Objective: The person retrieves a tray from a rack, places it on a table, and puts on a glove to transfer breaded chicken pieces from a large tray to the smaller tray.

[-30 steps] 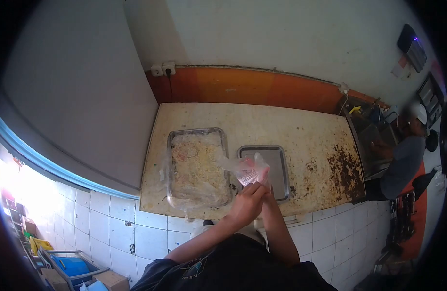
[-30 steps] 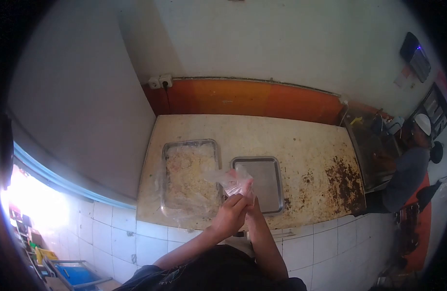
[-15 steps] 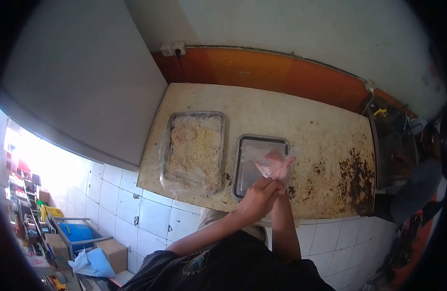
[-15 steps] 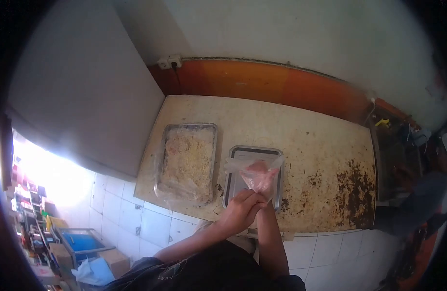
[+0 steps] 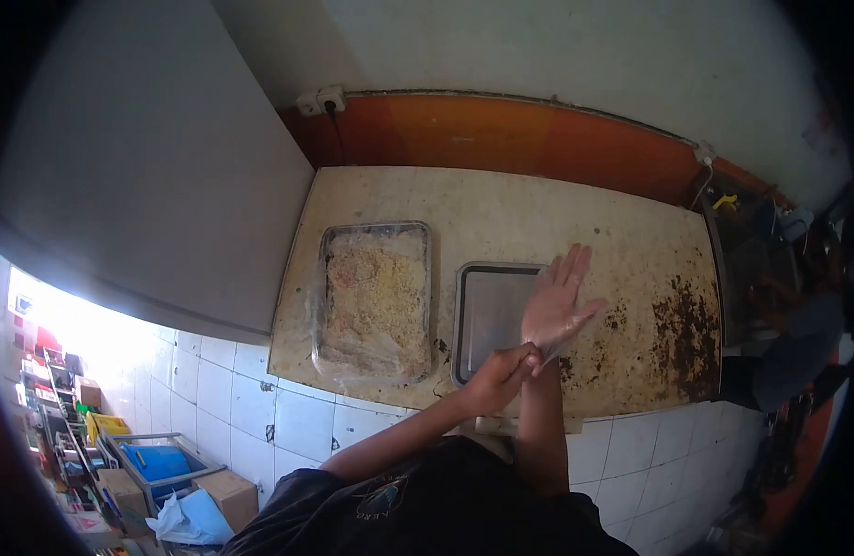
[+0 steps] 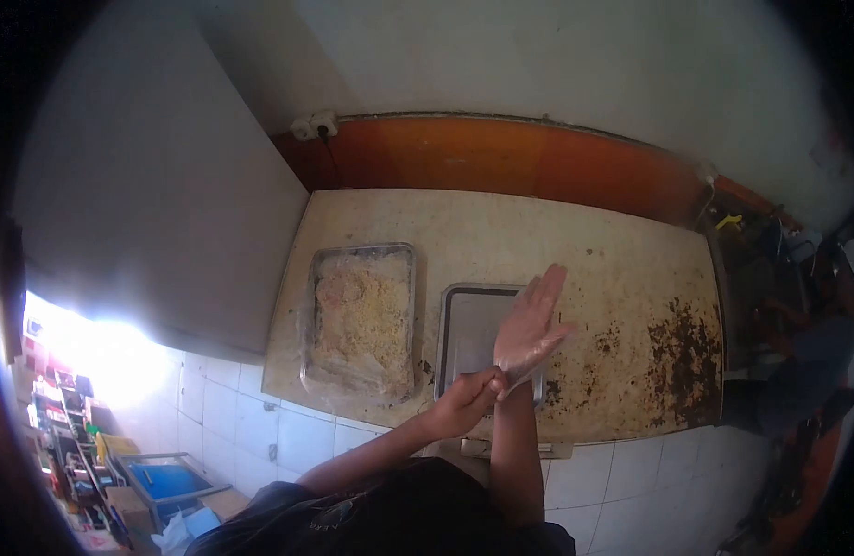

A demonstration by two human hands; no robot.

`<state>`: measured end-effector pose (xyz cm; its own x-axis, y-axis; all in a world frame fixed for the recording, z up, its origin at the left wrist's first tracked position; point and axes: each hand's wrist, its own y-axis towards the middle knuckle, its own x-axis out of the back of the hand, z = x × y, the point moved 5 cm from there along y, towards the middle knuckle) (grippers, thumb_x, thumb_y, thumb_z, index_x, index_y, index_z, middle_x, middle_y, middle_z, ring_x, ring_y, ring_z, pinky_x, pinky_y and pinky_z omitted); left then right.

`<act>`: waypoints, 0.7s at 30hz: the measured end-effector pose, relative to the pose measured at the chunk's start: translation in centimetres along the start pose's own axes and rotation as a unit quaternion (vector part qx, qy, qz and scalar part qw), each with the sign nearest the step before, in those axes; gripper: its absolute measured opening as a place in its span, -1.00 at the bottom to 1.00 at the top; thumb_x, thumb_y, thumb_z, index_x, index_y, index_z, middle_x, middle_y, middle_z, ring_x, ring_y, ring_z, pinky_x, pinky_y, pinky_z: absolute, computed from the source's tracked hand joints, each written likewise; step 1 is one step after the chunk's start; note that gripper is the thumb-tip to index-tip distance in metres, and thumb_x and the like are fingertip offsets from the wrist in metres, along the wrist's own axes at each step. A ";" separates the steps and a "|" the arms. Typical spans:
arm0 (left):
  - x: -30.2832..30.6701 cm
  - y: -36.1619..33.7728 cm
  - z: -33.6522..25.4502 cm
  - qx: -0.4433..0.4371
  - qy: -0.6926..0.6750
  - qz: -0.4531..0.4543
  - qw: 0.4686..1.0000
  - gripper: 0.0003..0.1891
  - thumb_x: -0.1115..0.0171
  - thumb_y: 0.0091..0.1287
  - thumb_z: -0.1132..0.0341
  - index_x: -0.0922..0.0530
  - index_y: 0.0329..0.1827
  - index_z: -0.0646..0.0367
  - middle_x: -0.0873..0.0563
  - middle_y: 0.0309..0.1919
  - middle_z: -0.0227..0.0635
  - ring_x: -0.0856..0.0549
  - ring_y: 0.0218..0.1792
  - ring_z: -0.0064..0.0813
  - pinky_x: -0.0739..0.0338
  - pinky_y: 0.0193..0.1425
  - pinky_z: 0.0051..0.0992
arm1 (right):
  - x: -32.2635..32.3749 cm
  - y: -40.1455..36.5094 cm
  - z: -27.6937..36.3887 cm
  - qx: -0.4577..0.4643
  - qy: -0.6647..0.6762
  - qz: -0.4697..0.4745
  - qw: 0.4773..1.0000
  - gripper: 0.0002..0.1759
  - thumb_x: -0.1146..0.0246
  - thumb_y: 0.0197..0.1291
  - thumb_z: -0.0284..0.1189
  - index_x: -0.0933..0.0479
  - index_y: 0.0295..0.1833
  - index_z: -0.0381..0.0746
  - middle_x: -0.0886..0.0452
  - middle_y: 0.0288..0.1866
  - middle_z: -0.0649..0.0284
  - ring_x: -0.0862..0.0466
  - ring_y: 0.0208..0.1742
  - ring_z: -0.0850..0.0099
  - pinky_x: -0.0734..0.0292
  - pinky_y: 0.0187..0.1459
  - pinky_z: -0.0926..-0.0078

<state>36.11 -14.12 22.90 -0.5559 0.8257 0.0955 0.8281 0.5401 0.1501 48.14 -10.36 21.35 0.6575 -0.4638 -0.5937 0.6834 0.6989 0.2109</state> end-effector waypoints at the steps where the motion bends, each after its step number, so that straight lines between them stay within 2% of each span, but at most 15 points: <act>1: 0.3 0.1 -0.2 -0.045 -0.023 -0.001 0.999 -0.95 -0.06 0.26 0.46 -0.39 -0.30 0.25 -0.55 -0.45 -0.08 -0.59 -0.37 -0.02 -0.48 -0.26 -0.29 | 0.2 -0.2 0.3 0.024 0.052 -0.071 0.996 0.13 0.25 -0.06 0.50 0.17 0.49 -0.03 0.24 0.53 0.13 0.34 0.52 0.13 0.52 0.39 -0.04; 2: 0.5 0.3 -0.4 -0.049 -0.025 0.004 0.998 -0.95 -0.06 0.26 0.46 -0.39 -0.30 0.25 -0.55 -0.45 -0.08 -0.59 -0.37 -0.02 -0.48 -0.26 -0.29 | 0.3 -0.1 0.5 0.030 0.049 -0.073 0.996 0.13 0.25 -0.06 0.50 0.17 0.49 -0.03 0.24 0.53 0.13 0.34 0.52 0.13 0.52 0.39 -0.04; 5: 2.0 1.2 -0.4 -0.020 0.179 -0.072 0.981 -0.89 -0.12 0.20 0.44 -0.41 -0.27 0.26 -0.57 -0.44 -0.04 -0.60 -0.33 0.00 -0.49 -0.25 -0.23 | 1.1 -0.1 1.3 0.052 0.017 -0.113 0.992 0.18 0.21 -0.07 0.50 0.13 0.48 -0.16 0.08 0.49 0.01 0.18 0.51 0.08 0.40 0.43 0.09; 7: 1.6 2.1 3.0 0.155 0.196 -0.037 0.968 -0.85 -0.15 0.15 0.42 -0.46 -0.24 0.26 -0.59 -0.39 0.01 -0.61 -0.27 0.02 -0.50 -0.21 -0.15 | -0.1 -0.6 1.2 0.036 0.042 0.059 0.997 0.06 0.06 0.04 0.37 -0.03 0.43 -0.22 -0.04 0.45 -0.05 0.01 0.48 0.07 0.15 0.42 0.19; 8: 0.7 1.6 4.9 0.159 0.196 -0.043 0.967 -0.85 -0.15 0.15 0.42 -0.46 -0.24 0.26 -0.59 -0.39 0.01 -0.61 -0.27 0.02 -0.50 -0.21 -0.15 | 1.6 -1.1 0.7 0.030 0.044 0.063 0.997 0.06 0.06 0.04 0.37 -0.03 0.43 -0.22 -0.04 0.45 -0.05 0.01 0.48 0.07 0.15 0.42 0.19; 10: -3.0 -0.1 7.7 0.047 0.220 0.056 0.973 -0.81 -0.20 0.08 0.40 -0.50 -0.25 0.26 -0.60 -0.32 0.04 -0.60 -0.22 0.05 -0.49 -0.10 -0.09 | 5.3 -2.0 -1.7 -0.055 -0.190 0.136 0.971 -0.13 -0.13 0.11 0.17 -0.19 0.35 -0.24 -0.11 0.40 -0.09 -0.15 0.41 0.06 -0.11 0.32 0.16; 11: -2.9 -1.0 7.6 0.046 0.221 0.050 0.973 -0.81 -0.20 0.08 0.40 -0.50 -0.25 0.26 -0.60 -0.32 0.04 -0.60 -0.22 0.05 -0.49 -0.10 -0.09 | 5.2 -2.0 -1.5 -0.055 -0.190 0.142 0.970 -0.13 -0.13 0.11 0.17 -0.19 0.35 -0.24 -0.11 0.40 -0.09 -0.15 0.41 0.06 -0.11 0.32 0.16; 13: -2.3 -3.7 7.3 0.043 0.235 0.130 0.962 -0.81 -0.07 0.23 0.34 -0.53 -0.24 0.29 -0.62 -0.26 0.02 -0.61 -0.18 0.01 -0.49 -0.09 -0.16 | 7.7 -2.9 -0.6 -0.115 -0.198 -0.143 0.963 -0.29 -0.22 0.13 -0.04 -0.28 0.25 -0.30 -0.22 0.35 -0.08 -0.32 0.32 0.10 -0.21 0.27 0.18; 14: -1.0 -5.4 8.9 -0.002 0.286 0.130 0.949 -0.79 -0.06 0.27 0.31 -0.53 -0.23 0.29 -0.63 -0.24 -0.01 -0.62 -0.19 -0.02 -0.50 -0.08 -0.19 | 11.6 -3.6 -1.0 -0.050 -0.463 -0.120 0.877 -0.32 -0.23 0.12 -0.13 -0.27 0.26 -0.31 -0.33 0.27 -0.05 -0.40 0.25 0.09 -0.27 0.22 0.19; 15: 0.9 -7.3 10.7 -0.047 0.334 0.126 0.933 -0.77 -0.05 0.30 0.27 -0.53 -0.22 0.29 -0.63 -0.23 -0.04 -0.63 -0.20 -0.05 -0.50 -0.07 -0.23 | 16.7 -4.7 -2.8 0.020 -0.692 -0.081 0.718 -0.35 -0.25 0.11 -0.23 -0.27 0.26 -0.31 -0.44 0.19 -0.02 -0.47 0.17 0.07 -0.33 0.17 0.20; 16: 5.1 -9.1 11.6 0.059 0.221 -0.029 0.973 -0.78 -0.04 0.33 0.26 -0.56 -0.23 0.23 -0.64 -0.22 -0.10 -0.64 -0.20 -0.14 -0.51 -0.08 -0.28 | 21.7 -6.9 -5.5 -0.034 -0.757 -0.084 0.647 -0.38 -0.20 0.13 -0.26 -0.26 0.26 -0.31 -0.47 0.14 -0.02 -0.50 0.12 0.03 -0.38 0.12 0.19; 17: 9.6 -11.3 10.6 0.159 0.179 -0.161 0.958 -0.77 -0.05 0.28 0.25 -0.54 -0.15 0.18 -0.63 -0.16 -0.10 -0.64 -0.15 -0.20 -0.51 -0.12 -0.26 | 24.7 -8.6 -7.3 -0.087 -0.813 -0.085 0.569 -0.40 -0.16 0.14 -0.29 -0.25 0.27 -0.30 -0.50 0.09 -0.02 -0.53 0.06 0.00 -0.43 0.07 0.19; 18: 13.1 -14.6 11.9 0.307 0.153 -0.282 0.896 -0.80 -0.08 0.25 0.27 -0.52 -0.21 0.20 -0.63 -0.25 -0.11 -0.65 -0.24 -0.26 -0.51 -0.14 -0.34 | 23.3 -8.8 -6.8 -0.092 -0.815 -0.080 0.567 -0.40 -0.16 0.14 -0.29 -0.25 0.27 -0.30 -0.50 0.09 -0.02 -0.53 0.06 0.00 -0.43 0.07 0.19; 20: 17.1 -22.8 16.9 0.300 0.055 -0.498 0.811 -0.79 -0.17 0.20 0.35 -0.40 -0.15 0.18 -0.56 -0.30 -0.23 -0.57 -0.28 -0.43 -0.49 -0.23 -0.46 | 19.6 -9.5 -7.1 -0.332 -0.763 -0.005 0.555 -0.39 -0.17 0.16 -0.25 -0.20 0.30 -0.19 -0.49 0.12 -0.02 -0.54 0.07 0.01 -0.44 0.06 0.17; 21: 17.4 -26.1 19.3 0.321 -0.034 -0.570 0.756 -0.71 -0.20 0.18 0.38 -0.34 -0.09 0.15 -0.52 -0.26 -0.27 -0.54 -0.26 -0.46 -0.49 -0.26 -0.47 | 19.1 -9.5 -7.7 -0.335 -0.764 -0.001 0.551 -0.39 -0.17 0.16 -0.25 -0.20 0.30 -0.19 -0.49 0.12 -0.02 -0.54 0.07 0.01 -0.44 0.06 0.17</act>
<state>6.26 -10.69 1.70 -0.9477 -0.2402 0.2102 -0.3089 0.8563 -0.4139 51.79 -21.63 1.98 0.5061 -0.0248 0.8621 0.7510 0.5042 -0.4264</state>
